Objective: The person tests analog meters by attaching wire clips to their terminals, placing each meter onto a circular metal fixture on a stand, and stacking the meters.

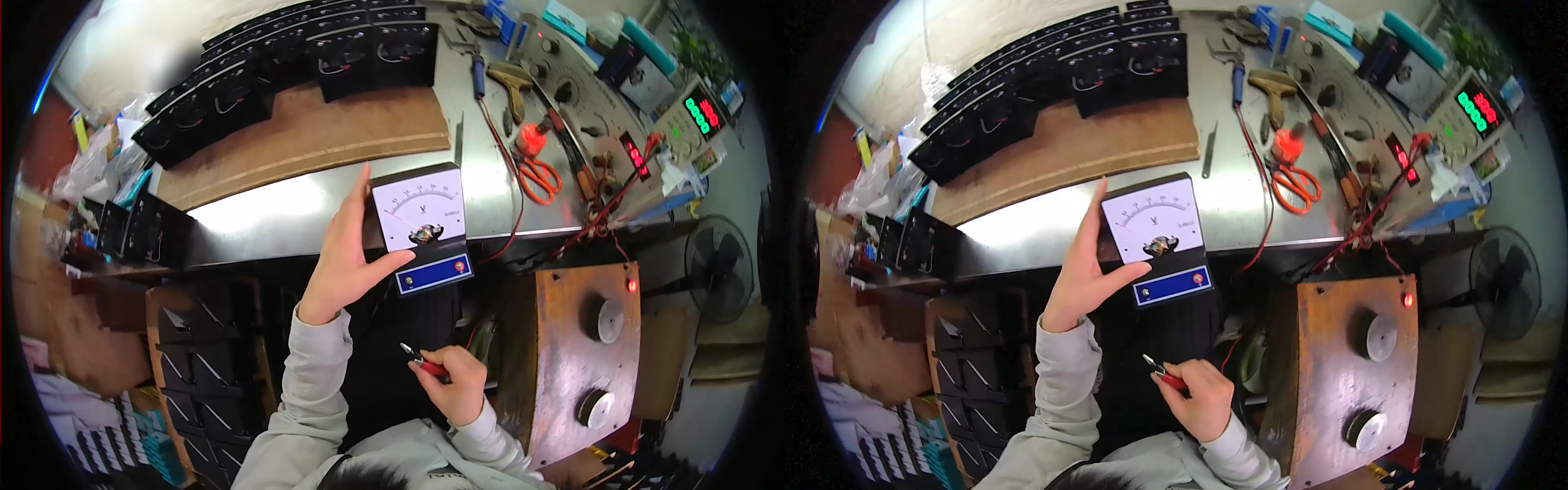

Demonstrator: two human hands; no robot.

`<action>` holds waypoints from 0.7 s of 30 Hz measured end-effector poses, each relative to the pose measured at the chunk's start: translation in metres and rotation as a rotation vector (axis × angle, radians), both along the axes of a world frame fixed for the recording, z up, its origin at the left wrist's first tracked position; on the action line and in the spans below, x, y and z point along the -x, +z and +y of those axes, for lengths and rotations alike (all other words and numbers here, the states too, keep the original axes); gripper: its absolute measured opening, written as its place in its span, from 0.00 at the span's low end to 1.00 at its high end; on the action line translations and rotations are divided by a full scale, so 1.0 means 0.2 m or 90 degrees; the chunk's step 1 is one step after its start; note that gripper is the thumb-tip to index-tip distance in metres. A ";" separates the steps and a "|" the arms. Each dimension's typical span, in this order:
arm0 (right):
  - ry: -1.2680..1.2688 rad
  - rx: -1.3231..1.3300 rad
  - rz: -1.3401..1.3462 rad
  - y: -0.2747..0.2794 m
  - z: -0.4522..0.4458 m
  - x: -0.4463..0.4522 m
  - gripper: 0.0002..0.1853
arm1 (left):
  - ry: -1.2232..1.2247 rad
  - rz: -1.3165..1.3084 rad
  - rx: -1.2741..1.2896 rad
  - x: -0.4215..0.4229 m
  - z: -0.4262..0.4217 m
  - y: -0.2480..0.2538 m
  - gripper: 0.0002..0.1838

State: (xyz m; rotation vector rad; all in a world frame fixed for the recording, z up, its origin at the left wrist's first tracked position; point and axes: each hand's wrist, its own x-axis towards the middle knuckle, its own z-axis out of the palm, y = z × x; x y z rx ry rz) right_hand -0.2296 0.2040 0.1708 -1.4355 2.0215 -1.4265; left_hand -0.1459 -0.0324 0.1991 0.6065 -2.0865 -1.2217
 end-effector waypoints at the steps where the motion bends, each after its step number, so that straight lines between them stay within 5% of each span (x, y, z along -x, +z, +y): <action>1: -0.001 -0.018 0.000 0.00 0.01 0.00 0.11 | 0.028 -0.026 0.008 -0.01 0.00 -0.01 0.61; 8: 0.009 -0.073 0.055 -0.12 0.01 0.05 0.11 | 0.163 0.049 0.201 -0.11 0.09 -0.02 0.45; 16: 0.008 -0.145 0.058 -0.23 -0.01 0.16 0.09 | 0.327 0.011 0.070 -0.77 0.21 0.18 0.50; 21: 0.077 -0.092 0.101 -0.12 -0.10 0.09 0.11 | 0.257 0.048 0.158 -0.59 0.02 0.14 0.54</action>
